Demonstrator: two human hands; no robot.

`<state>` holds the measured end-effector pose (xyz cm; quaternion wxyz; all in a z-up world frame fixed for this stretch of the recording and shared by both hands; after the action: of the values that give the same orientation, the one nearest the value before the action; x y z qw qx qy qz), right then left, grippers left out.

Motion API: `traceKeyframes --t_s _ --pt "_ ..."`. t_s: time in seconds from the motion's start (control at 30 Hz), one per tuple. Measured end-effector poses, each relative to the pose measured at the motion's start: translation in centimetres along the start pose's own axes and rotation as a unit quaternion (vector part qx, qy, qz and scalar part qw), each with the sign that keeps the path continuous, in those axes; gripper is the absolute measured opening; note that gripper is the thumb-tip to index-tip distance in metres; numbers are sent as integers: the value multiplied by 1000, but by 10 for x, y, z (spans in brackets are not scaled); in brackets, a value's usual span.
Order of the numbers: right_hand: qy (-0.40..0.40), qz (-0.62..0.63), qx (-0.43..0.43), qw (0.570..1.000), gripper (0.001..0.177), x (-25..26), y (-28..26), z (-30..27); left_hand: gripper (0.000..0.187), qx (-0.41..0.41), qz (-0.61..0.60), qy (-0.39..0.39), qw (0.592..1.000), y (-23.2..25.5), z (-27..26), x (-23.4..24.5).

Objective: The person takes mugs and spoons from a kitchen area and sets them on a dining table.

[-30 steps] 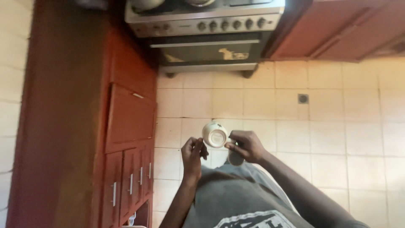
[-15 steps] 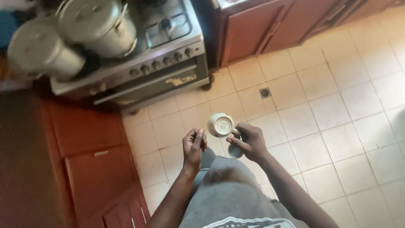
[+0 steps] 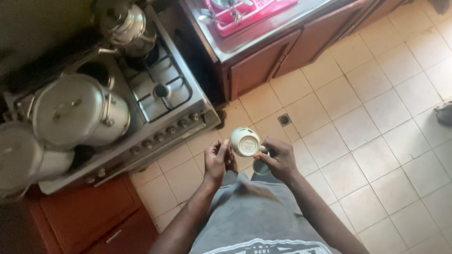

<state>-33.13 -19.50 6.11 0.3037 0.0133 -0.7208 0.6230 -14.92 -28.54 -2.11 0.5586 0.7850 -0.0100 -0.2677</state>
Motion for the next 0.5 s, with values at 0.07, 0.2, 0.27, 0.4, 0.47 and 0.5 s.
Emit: traceKeyframes --t_s 0.07,0.2,0.27,0.4,0.47,0.5 --pt "12 2 -6 1000 43 8 6 25 30 17 3 0 1000 9 30 -12" --pt "24 23 -7 999 44 26 13 72 29 7 37 -2 999 12 85 -26" --pt "25 29 8 999 45 36 23 95 29 -7 48 -2 999 3 108 -31" --pt "21 14 17 1000 47 60 50 153 28 -20 59 15 998 0 162 -52" --pt "2 15 6 1000 48 70 62 182 28 -21 52 31 998 -5 183 -65" --pt "-8 14 -4 1000 49 76 68 197 27 -24 45 39 998 -5 195 -73"
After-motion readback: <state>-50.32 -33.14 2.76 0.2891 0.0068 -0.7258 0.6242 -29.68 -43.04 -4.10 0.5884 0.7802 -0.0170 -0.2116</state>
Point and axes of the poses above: each hand's wrist, its own z-axis towards the middle knuckle, its own x-axis out of the back of the hand, y = z × x, the point moved 10 cm from there along z, towards the middle knuckle, and after that the axes turned 7 degrees about -x, right-handed, at the moved point
